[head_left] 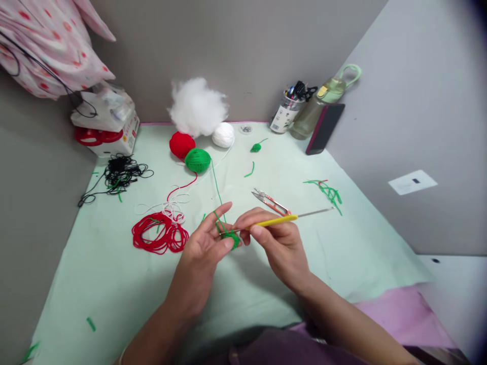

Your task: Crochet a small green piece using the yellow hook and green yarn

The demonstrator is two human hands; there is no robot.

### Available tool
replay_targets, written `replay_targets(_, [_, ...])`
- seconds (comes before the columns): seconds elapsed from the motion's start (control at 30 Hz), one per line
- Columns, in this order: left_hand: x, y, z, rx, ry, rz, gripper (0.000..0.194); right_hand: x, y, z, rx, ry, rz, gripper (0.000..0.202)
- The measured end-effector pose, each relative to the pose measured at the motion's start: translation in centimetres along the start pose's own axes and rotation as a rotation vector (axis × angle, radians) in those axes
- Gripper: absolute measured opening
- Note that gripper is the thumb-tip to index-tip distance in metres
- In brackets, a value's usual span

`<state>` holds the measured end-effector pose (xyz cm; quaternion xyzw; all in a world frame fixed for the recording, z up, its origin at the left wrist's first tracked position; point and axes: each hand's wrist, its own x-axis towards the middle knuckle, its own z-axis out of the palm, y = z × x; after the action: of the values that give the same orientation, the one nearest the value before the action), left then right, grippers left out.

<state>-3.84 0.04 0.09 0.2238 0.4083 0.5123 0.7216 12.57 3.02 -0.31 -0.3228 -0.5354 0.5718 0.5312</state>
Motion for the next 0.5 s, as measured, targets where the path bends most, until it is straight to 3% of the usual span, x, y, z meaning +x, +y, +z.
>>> replay_targets(0.13, [0.0,0.4,-0.1,-0.112,-0.076,-0.068,0.048,0.4,-0.2,-0.4,0.140,0.061,0.118,0.021])
replay_targets(0.23, [-0.1,0.1,-0.1,-0.054,-0.053,-0.011,0.042,0.6,-0.3,-0.3,0.165,0.041,0.181,0.025])
replay_targets(0.37, [-0.2,-0.7,0.0,0.132,0.026,0.088,0.045,0.1,0.0,0.3,-0.017,0.014,0.043,0.019])
replay_targets(0.5, [-0.2,-0.6,-0.3,0.162,0.013,0.064,0.043,0.1,0.0,0.2,-0.025,0.049,0.018,0.017])
